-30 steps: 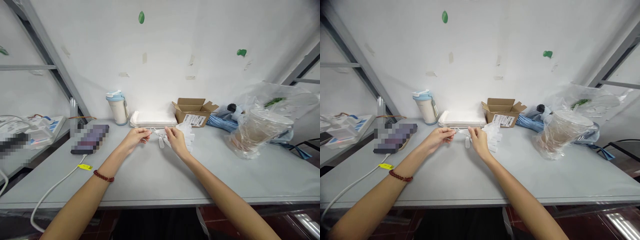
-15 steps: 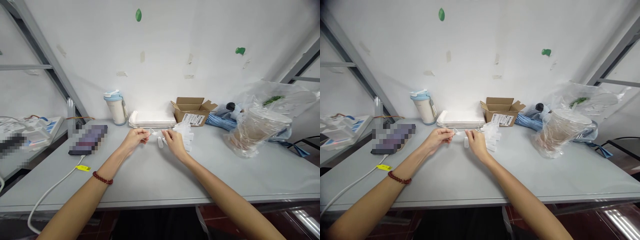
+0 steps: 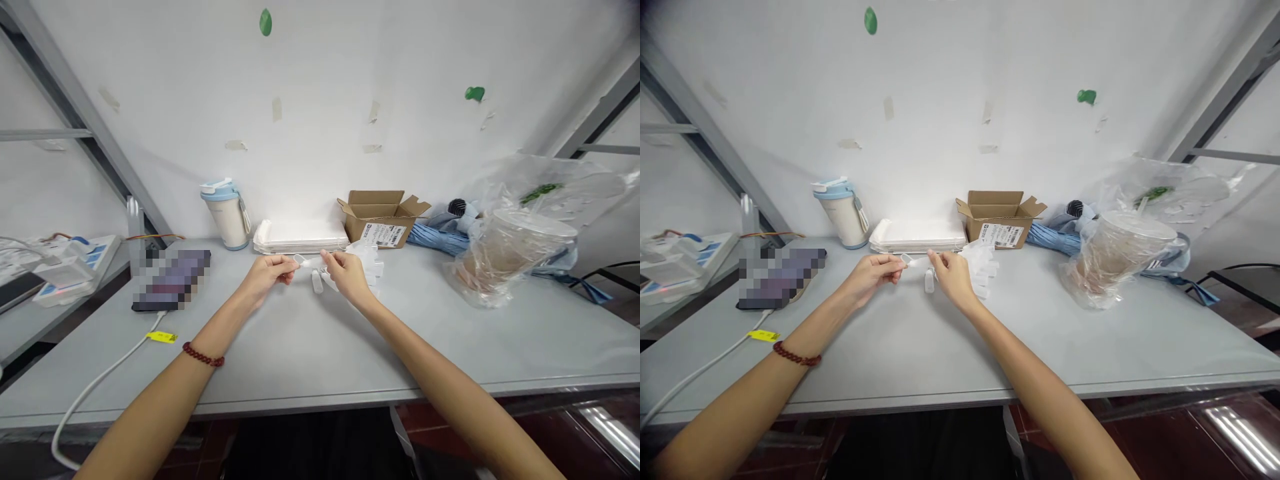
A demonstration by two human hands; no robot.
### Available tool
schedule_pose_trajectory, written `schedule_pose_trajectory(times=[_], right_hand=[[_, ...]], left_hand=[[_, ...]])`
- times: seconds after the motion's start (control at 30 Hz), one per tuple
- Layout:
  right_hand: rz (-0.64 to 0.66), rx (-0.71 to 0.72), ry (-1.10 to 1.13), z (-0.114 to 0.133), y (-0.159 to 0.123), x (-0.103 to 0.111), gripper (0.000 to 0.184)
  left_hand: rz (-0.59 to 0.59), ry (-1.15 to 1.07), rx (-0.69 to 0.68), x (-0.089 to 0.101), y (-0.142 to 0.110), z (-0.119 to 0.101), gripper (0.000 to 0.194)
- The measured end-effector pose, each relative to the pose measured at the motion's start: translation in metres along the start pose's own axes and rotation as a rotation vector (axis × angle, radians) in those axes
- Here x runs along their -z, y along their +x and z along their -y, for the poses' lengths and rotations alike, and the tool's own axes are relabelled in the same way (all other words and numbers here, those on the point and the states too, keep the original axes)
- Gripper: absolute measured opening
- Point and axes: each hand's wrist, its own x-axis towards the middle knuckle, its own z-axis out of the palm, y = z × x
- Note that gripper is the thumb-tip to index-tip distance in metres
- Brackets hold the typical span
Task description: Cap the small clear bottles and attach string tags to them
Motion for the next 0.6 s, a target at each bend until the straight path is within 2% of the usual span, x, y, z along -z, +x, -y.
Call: schedule_pose_trajectory(times=[0.2,0.43,0.6], right_hand=[[0.052,-0.178,0.288,0.004,0.007,0.004,0.046],[0.047,-0.205,0.359,0.006,0.006,0.003,0.047],[0.015,-0.22,0.363,0.005,0.003,0.006,0.049]], left_hand=[[-0.008,0.003,-0.037,-0.002,0.001,-0.003,0.026],[-0.009,-0.002,-0.038,-0.001,0.002,-0.003,0.027],[-0.033,-0.032,-0.024,0.009,0.002,-0.003,0.027]])
